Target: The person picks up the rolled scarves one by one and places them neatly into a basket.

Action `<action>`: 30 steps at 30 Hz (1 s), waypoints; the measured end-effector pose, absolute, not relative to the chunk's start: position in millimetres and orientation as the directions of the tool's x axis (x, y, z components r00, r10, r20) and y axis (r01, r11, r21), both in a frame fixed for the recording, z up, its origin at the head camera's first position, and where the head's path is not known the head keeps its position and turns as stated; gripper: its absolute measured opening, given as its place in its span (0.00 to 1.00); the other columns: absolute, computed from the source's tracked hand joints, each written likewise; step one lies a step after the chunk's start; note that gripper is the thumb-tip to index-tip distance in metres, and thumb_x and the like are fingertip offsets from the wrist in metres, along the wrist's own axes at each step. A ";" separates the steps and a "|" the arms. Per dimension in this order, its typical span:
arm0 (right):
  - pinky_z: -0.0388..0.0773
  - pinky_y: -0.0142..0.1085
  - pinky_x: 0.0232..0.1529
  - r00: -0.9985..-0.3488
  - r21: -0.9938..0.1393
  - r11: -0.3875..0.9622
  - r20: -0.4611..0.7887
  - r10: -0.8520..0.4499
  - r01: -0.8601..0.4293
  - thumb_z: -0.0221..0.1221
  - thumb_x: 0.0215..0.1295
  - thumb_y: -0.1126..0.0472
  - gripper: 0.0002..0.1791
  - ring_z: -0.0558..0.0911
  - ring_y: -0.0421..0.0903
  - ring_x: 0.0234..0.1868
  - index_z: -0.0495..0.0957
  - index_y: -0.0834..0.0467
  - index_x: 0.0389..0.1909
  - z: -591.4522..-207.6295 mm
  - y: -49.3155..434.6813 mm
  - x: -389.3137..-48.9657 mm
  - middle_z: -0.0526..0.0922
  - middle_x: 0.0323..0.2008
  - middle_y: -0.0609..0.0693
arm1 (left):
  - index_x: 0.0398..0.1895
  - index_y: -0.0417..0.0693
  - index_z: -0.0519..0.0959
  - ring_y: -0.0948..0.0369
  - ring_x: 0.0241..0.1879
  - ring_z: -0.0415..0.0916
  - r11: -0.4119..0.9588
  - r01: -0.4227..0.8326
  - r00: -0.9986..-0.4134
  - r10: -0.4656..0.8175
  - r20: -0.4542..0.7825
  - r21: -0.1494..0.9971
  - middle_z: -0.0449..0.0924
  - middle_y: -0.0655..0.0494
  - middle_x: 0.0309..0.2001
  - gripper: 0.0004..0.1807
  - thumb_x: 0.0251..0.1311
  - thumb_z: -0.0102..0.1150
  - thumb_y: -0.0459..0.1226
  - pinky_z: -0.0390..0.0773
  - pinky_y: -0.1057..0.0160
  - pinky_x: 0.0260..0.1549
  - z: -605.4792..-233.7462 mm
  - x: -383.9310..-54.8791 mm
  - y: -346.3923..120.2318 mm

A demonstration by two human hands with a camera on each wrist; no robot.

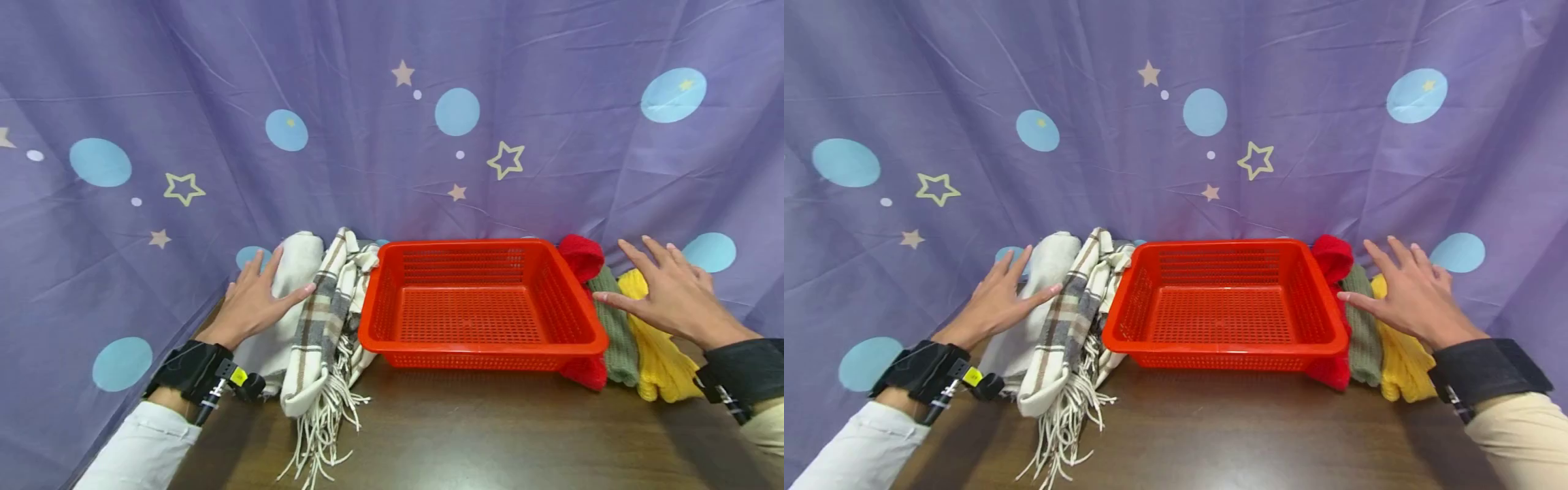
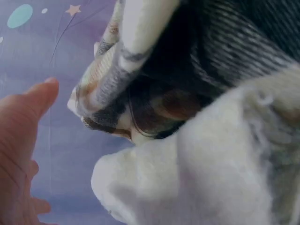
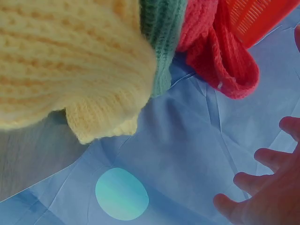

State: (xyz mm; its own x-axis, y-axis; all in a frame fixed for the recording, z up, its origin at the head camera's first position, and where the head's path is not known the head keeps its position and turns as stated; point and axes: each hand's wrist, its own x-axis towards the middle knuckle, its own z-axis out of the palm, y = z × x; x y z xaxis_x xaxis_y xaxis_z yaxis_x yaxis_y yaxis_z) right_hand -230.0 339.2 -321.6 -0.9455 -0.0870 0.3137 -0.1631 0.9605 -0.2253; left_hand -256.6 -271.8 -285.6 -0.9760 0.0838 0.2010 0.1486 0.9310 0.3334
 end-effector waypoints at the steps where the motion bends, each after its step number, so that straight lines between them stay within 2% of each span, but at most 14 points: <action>1: 0.45 0.79 0.57 -0.948 -0.226 0.962 0.310 -0.076 -0.151 0.63 0.60 0.32 0.59 0.44 0.82 0.71 0.47 0.60 0.80 -321.3 339.0 -229.7 0.46 0.75 0.76 | 0.83 0.55 0.35 0.31 0.76 0.29 0.930 0.141 -0.978 0.078 0.194 0.340 0.29 0.31 0.79 0.59 0.61 0.51 0.71 0.37 0.23 0.64 -286.9 -256.6 -272.8; 7: 0.44 0.80 0.57 -0.953 -0.214 0.970 0.299 -0.048 -0.116 0.62 0.60 0.31 0.60 0.45 0.82 0.71 0.46 0.61 0.80 -320.6 337.9 -228.0 0.46 0.74 0.77 | 0.82 0.49 0.32 0.27 0.74 0.25 0.929 0.088 -0.990 0.042 0.133 0.359 0.24 0.28 0.77 0.59 0.63 0.50 0.70 0.38 0.20 0.61 -299.4 -254.9 -283.1; 13: 0.44 0.80 0.58 -0.950 -0.212 0.971 0.309 -0.044 -0.114 0.61 0.60 0.30 0.60 0.44 0.81 0.71 0.46 0.61 0.80 -318.8 338.4 -228.5 0.46 0.74 0.76 | 0.80 0.37 0.31 0.20 0.70 0.30 0.924 0.033 -0.999 0.036 -0.002 0.381 0.27 0.17 0.73 0.62 0.64 0.57 0.62 0.46 0.21 0.61 -317.6 -249.6 -296.3; 18: 0.44 0.80 0.57 -0.952 -0.219 0.968 0.302 -0.051 -0.121 0.61 0.60 0.30 0.60 0.43 0.81 0.72 0.45 0.60 0.80 -316.5 338.3 -229.8 0.45 0.75 0.76 | 0.76 0.25 0.28 0.22 0.70 0.43 0.896 -0.031 -0.993 0.023 -0.115 0.443 0.37 0.13 0.71 0.62 0.64 0.60 0.53 0.56 0.28 0.64 -336.6 -248.0 -300.8; 23: 0.45 0.80 0.56 -0.950 -0.235 0.958 0.299 -0.088 -0.163 0.62 0.59 0.30 0.60 0.43 0.80 0.72 0.46 0.58 0.81 -314.2 335.7 -232.8 0.46 0.75 0.75 | 0.74 0.21 0.29 0.24 0.65 0.56 0.853 -0.171 -0.984 -0.124 -0.127 0.492 0.49 0.11 0.66 0.62 0.61 0.61 0.51 0.64 0.34 0.63 -349.8 -246.4 -300.3; 27: 0.45 0.80 0.56 -0.952 -0.245 0.955 0.294 -0.090 -0.166 0.62 0.59 0.30 0.60 0.43 0.80 0.72 0.46 0.58 0.81 -314.3 334.0 -233.1 0.46 0.75 0.75 | 0.73 0.24 0.40 0.27 0.59 0.65 0.843 -0.221 -0.975 -0.191 -0.112 0.491 0.61 0.15 0.60 0.57 0.59 0.64 0.50 0.71 0.36 0.55 -353.0 -245.0 -298.5; 30: 0.44 0.80 0.57 -0.953 -0.251 0.954 0.291 -0.085 -0.162 0.61 0.59 0.30 0.60 0.42 0.80 0.73 0.45 0.58 0.81 -314.7 333.6 -232.2 0.46 0.75 0.75 | 0.68 0.25 0.50 0.29 0.52 0.72 0.851 -0.229 -0.973 -0.218 -0.078 0.474 0.68 0.19 0.54 0.51 0.56 0.66 0.51 0.75 0.38 0.48 -353.1 -245.0 -298.3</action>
